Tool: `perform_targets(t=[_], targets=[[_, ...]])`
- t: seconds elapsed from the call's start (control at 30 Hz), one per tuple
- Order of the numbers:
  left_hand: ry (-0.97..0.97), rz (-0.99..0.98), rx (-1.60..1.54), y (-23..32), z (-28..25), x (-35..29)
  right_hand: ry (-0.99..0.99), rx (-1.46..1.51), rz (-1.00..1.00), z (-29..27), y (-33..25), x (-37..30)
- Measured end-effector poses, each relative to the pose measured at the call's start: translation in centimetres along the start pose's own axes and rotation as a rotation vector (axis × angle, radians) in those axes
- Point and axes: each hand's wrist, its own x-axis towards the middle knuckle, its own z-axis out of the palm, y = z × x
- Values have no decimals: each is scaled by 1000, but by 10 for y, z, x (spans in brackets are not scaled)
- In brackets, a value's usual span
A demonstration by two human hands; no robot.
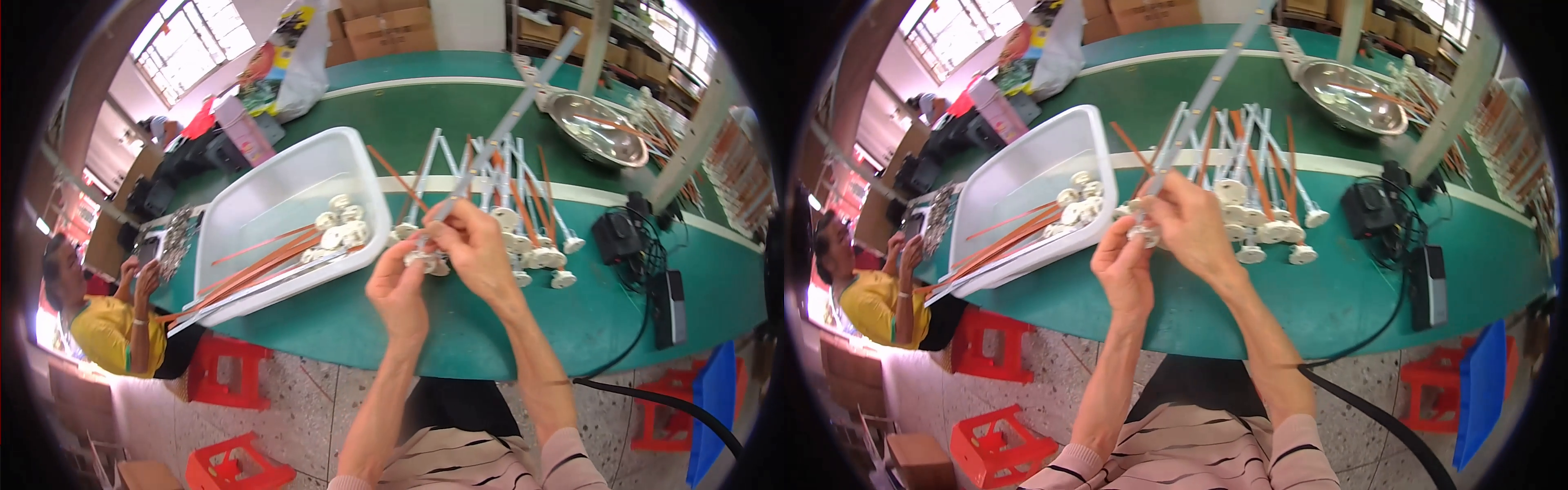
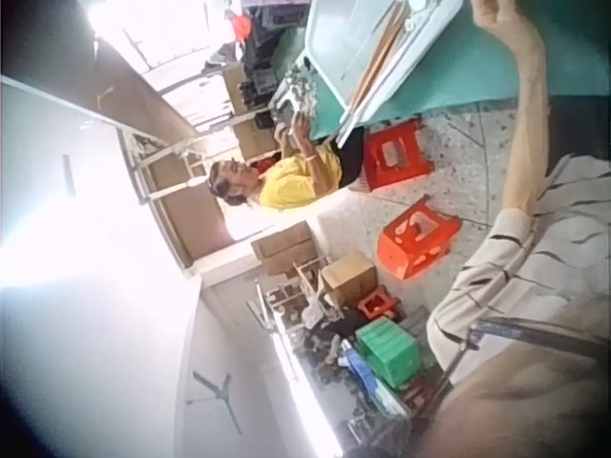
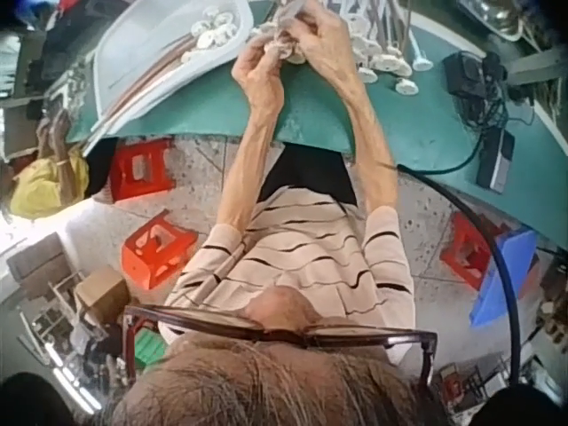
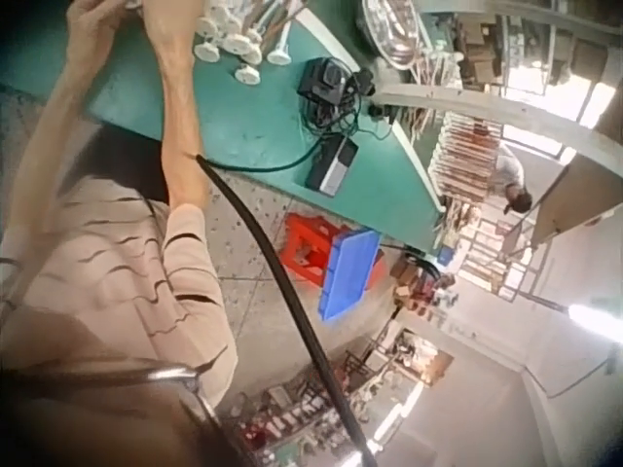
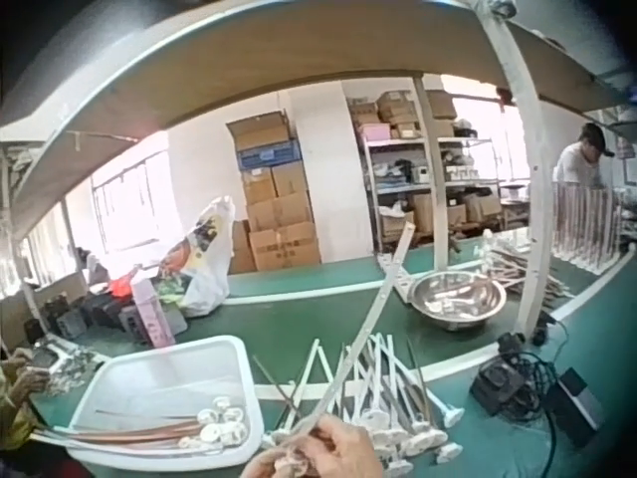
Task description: The person assembles small plastic components onto clear tubes and colored sticks by hand, creating finished assemblies at a factory workbench.
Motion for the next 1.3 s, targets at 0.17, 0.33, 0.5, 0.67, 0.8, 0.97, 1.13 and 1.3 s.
perform_targets(t=[0.17,0.33,0.5,0.67,0.8,0.97,1.13,1.3], targets=[[-19,-47,12,10,2,0,-83,-19,39,-3,-3,0],[-31,-78,31,10,2,1,-71,10,73,-2,-3,1],[-48,-77,37,11,3,0,-56,103,108,-1,-4,1],[-8,-98,7,11,3,0,-20,114,130,0,-7,1],[4,-125,-1,10,4,2,-62,51,143,-6,-6,3],[-28,-94,57,8,4,2,-76,-44,107,-8,0,4],[-51,-67,123,12,6,1,-68,-134,36,-5,1,3],[-45,-55,127,14,6,-1,-88,-224,55,-4,0,0]])
